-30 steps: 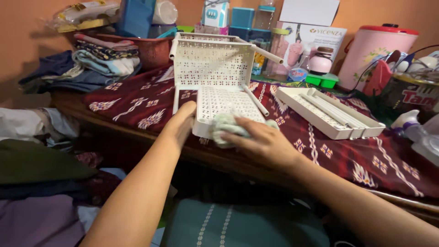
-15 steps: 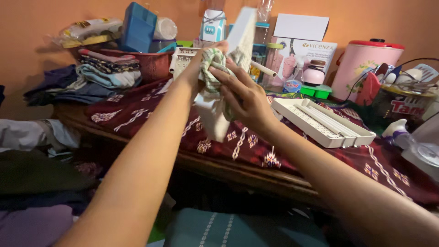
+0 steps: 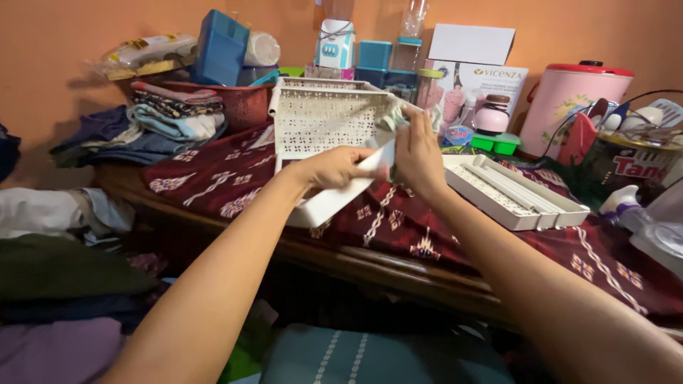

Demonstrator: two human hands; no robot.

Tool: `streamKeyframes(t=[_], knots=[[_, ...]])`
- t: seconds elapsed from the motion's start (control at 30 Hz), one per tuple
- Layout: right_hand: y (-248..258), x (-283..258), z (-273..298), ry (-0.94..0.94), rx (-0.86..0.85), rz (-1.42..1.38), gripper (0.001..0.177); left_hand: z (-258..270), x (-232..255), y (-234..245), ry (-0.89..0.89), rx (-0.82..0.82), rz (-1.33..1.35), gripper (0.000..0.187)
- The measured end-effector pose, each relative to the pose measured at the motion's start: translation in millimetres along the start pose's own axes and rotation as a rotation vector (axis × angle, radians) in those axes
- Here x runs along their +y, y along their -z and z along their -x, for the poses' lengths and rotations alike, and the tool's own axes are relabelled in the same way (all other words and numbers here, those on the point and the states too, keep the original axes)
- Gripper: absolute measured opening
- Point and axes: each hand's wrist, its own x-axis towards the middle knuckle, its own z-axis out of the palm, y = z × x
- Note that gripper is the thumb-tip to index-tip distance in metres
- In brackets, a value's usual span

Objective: The person assembles a white plastic dish rack by inserting vertical support rods into perforated trays and wiping the components with a cloth. The person handles the trays and rods one at a time, repeatedly inserting and removing the rods while cleaning the surfaces.

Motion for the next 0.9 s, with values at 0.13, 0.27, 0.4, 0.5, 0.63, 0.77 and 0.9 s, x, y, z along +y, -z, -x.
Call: streamKeyframes(t=[0.13,0.27,0.4,0.5,0.63,0.77,0.9], knots=[[4.1,0.5,35.8,0.159,-0.076,0.108,0.034,7.8,-13.0,-2.4,-0.053,-0.083,-0.173,0.055],[29.6,8.3,48.5,0.469,-0.239,0.261,0.036,17.4,-17.4,-8.7,0.008,-0.088,-0.413,0.057],[71.8,22.3,49.4,0.382,-0.308,0.302,0.037,42.5,-7.2,3.5,-0.126,-0.072,-0.548,0.066],[86.9,18.3,55.6,0.256,-0.392,0.268,0.043,50.6,-1.2,11.9,-0.03,0.067,-0.758,0.06],[78.4,-10.7,64.6,0.059,-0.335,0.297,0.043,36.5,-11.9,18.6,-0.038,0.359,-0.986,0.048],[60.6,-30.4,78.8,0.021,-0.378,0.046,0.034,26.2,-60.0,33.6,-0.055,0.416,-0.557,0.041],[65.7,-12.7,86.7,0.311,-0.562,0.029,0.032,35.2,-103.9,41.3,-0.085,0.347,-0.644,0.041]])
